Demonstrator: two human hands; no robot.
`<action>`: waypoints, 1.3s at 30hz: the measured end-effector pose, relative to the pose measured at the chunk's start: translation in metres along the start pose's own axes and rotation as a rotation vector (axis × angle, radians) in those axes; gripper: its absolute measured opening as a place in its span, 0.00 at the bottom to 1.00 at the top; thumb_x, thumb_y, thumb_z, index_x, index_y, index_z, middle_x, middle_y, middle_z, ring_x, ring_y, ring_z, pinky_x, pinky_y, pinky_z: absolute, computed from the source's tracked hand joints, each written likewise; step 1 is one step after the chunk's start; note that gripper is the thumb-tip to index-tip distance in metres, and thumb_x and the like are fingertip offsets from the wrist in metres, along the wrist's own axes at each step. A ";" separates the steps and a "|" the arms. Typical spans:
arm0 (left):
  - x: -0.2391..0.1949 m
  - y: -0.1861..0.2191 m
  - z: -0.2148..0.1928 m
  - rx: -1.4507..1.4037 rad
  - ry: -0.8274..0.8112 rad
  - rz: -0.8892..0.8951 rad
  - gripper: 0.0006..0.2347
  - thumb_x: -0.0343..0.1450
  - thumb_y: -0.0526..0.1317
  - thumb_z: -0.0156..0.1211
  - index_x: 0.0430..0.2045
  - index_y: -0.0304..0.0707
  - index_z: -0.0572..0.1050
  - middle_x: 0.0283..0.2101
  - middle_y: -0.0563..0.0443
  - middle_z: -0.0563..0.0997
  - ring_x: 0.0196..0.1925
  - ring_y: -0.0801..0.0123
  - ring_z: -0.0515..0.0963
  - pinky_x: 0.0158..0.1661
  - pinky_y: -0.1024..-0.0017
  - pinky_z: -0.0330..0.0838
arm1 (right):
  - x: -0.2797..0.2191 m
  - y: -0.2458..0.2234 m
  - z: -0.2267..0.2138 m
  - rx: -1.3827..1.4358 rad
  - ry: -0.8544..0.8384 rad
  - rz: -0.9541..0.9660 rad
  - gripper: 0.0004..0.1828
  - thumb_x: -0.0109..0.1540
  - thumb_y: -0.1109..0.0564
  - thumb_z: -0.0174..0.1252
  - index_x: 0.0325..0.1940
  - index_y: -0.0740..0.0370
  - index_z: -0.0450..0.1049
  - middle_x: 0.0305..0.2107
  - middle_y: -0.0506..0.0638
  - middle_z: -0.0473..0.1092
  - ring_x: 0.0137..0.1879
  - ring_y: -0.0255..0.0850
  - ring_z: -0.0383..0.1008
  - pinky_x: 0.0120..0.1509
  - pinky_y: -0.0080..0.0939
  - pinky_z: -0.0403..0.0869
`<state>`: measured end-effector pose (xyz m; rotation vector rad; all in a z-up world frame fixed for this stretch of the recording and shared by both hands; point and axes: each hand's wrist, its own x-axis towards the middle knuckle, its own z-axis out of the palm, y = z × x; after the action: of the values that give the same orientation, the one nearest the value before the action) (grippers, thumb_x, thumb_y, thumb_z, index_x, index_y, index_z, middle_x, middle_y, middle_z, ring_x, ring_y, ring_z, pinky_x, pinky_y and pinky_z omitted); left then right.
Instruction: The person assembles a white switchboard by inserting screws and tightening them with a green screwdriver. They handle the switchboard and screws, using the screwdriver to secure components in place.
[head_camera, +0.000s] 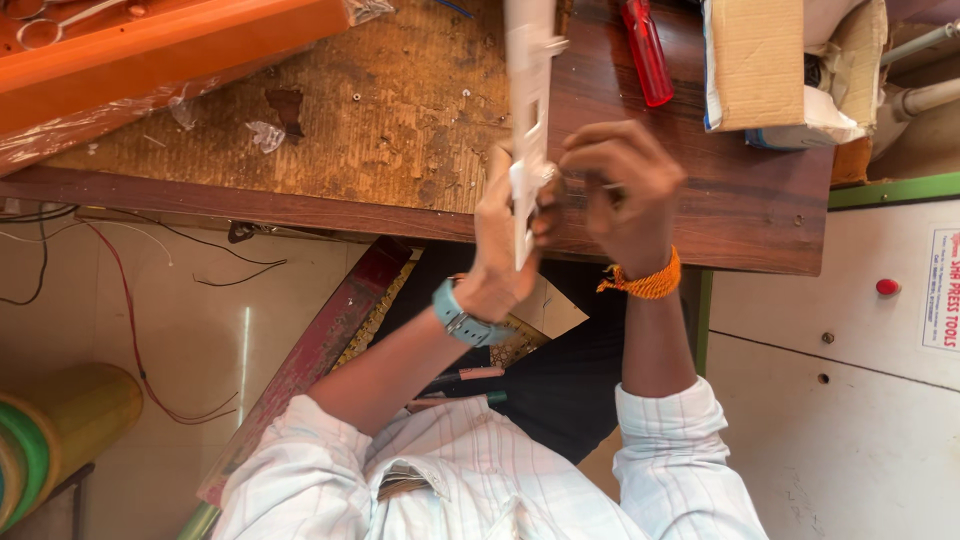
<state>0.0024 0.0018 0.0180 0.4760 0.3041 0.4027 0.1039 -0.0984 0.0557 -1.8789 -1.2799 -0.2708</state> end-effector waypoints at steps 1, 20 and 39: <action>0.003 0.003 0.000 0.201 0.051 0.090 0.05 0.77 0.41 0.45 0.41 0.43 0.65 0.28 0.56 0.71 0.21 0.78 0.67 0.20 0.84 0.63 | 0.000 0.009 0.001 0.069 0.101 0.068 0.13 0.59 0.76 0.50 0.36 0.66 0.77 0.37 0.50 0.75 0.31 0.38 0.72 0.32 0.37 0.70; 0.018 0.093 -0.051 1.226 -0.138 0.432 0.11 0.72 0.37 0.67 0.47 0.33 0.81 0.44 0.46 0.84 0.47 0.65 0.83 0.48 0.68 0.78 | -0.049 0.033 -0.016 0.245 0.125 0.445 0.30 0.80 0.43 0.55 0.75 0.54 0.47 0.50 0.57 0.74 0.35 0.33 0.73 0.33 0.32 0.76; 0.013 0.101 -0.048 1.487 -0.296 0.231 0.18 0.67 0.40 0.73 0.51 0.43 0.81 0.42 0.51 0.83 0.41 0.68 0.78 0.44 0.64 0.76 | -0.063 0.050 -0.020 0.277 0.600 0.254 0.25 0.69 0.40 0.66 0.49 0.63 0.68 0.46 0.48 0.62 0.35 0.33 0.72 0.39 0.35 0.80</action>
<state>-0.0345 0.1078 0.0251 2.0206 0.2153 0.2607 0.1225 -0.1620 0.0067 -1.5356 -0.6303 -0.4544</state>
